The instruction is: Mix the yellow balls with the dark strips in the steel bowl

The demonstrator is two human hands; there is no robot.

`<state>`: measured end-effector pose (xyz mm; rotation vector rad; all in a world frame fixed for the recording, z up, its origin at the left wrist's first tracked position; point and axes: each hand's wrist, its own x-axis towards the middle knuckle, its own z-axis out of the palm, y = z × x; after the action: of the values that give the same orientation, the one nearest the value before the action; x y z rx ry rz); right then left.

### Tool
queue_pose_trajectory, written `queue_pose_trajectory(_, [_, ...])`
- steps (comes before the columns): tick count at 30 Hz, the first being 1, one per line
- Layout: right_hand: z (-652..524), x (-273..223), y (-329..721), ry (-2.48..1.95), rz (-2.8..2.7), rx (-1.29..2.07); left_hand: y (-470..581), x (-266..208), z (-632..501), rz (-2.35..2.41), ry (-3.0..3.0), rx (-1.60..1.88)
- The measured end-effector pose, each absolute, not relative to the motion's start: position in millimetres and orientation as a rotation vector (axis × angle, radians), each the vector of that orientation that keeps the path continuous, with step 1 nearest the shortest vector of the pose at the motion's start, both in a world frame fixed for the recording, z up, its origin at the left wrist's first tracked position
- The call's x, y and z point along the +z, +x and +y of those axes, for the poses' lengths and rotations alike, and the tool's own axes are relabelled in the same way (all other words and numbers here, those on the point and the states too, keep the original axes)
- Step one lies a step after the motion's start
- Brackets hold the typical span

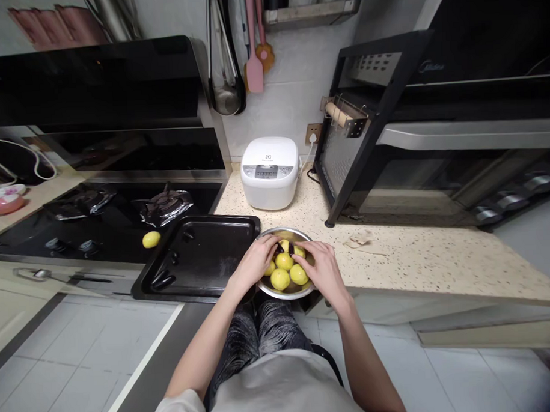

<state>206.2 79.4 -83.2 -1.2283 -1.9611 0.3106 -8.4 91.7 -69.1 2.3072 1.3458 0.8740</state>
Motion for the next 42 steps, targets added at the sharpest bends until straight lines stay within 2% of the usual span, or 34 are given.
queue_pose_trajectory(12, [63, -83, 206, -1.154, -1.877, 0.21, -28, -56, 59, 1.445, 2.332, 0.912])
queue_pose_trajectory(18, [54, -88, 213, -1.124, -1.839, 0.152, -88, -61, 34, 1.894, 2.169, 1.052])
queue_pose_trajectory(21, [52, -91, 212, -1.095, -1.838, 0.148, -133, -66, 13, 2.246, 2.027, 0.905])
queue_pose_trajectory(25, [50, -91, 205, -1.057, -1.866, 0.166, -173, -67, -11, 2.603, 1.828, 0.531])
queue_pose_trajectory(32, [47, -91, 200, -1.041, -1.869, 0.184, -196, -70, -17, 2.751, 1.692, 0.293])
queue_pose_trajectory(35, [44, -88, 201, -1.063, -1.855, 0.186, -199, -72, -15, 2.725, 1.71, 0.402])
queue_pose_trajectory(37, [42, -85, 201, -1.092, -1.845, 0.209, -192, -70, -12, 2.646, 1.759, 0.61])
queue_pose_trajectory(42, [38, -81, 198, -1.124, -1.827, 0.266, -128, -55, -5, 2.043, 1.952, 1.163])
